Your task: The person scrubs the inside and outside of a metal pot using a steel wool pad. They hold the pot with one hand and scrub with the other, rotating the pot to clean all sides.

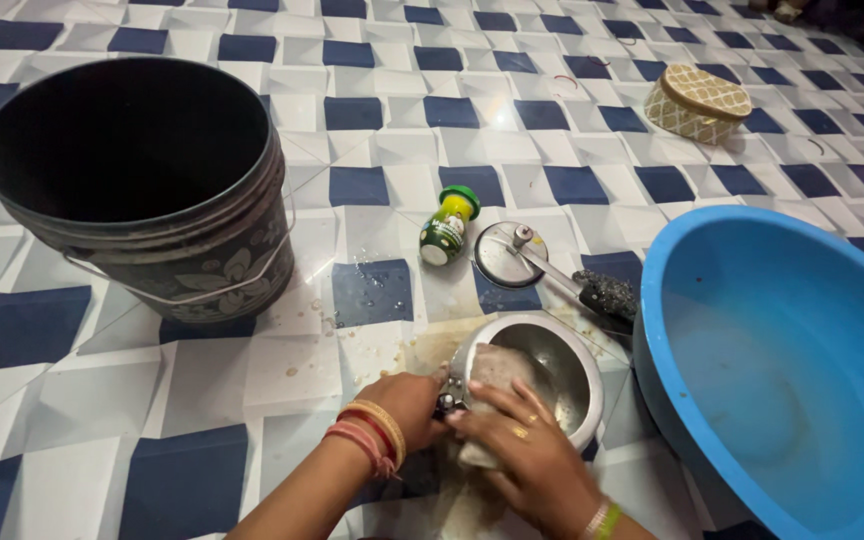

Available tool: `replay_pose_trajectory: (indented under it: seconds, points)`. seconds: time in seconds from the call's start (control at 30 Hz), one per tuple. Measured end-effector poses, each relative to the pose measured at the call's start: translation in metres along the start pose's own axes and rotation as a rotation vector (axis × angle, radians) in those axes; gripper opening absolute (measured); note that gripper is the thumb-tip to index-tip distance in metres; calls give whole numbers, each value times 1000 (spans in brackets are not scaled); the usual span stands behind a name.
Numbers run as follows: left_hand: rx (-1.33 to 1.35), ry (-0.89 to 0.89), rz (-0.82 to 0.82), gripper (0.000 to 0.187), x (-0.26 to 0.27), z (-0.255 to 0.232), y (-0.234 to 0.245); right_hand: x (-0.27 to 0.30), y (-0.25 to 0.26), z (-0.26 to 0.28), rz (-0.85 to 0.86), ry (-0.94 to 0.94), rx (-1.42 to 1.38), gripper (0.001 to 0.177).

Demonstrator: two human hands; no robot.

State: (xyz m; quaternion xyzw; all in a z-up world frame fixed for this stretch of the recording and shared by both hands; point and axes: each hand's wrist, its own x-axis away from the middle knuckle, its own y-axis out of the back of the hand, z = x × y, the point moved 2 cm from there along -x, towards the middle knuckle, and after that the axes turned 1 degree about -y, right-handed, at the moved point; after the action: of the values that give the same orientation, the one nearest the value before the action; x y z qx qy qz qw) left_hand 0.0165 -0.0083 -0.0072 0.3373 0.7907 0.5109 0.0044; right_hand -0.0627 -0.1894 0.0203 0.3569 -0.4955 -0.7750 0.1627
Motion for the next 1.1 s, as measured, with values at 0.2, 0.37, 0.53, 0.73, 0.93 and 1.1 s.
replay_pose_trajectory:
  seconds: [0.2, 0.37, 0.53, 0.73, 0.93, 1.1]
  points:
    - [96, 66, 22, 42, 2, 2, 3, -42, -20, -23, 35, -424, -285, 75]
    - [53, 38, 21, 61, 6, 2, 8, -7, 10, -9, 67, -216, -130, 66]
    - [56, 23, 18, 63, -1, 3, -3, 9, 27, -33, -163, -434, -120, 57]
    - [82, 10, -40, 45, -2, 1, -4, -50, -10, -32, -56, -41, 71, 39]
    - [39, 51, 8, 49, -1, -1, -3, -93, 5, -62, 192, -760, 263, 41]
    - [87, 35, -10, 42, 2, -2, 2, -93, -17, -35, 240, -157, 42, 42]
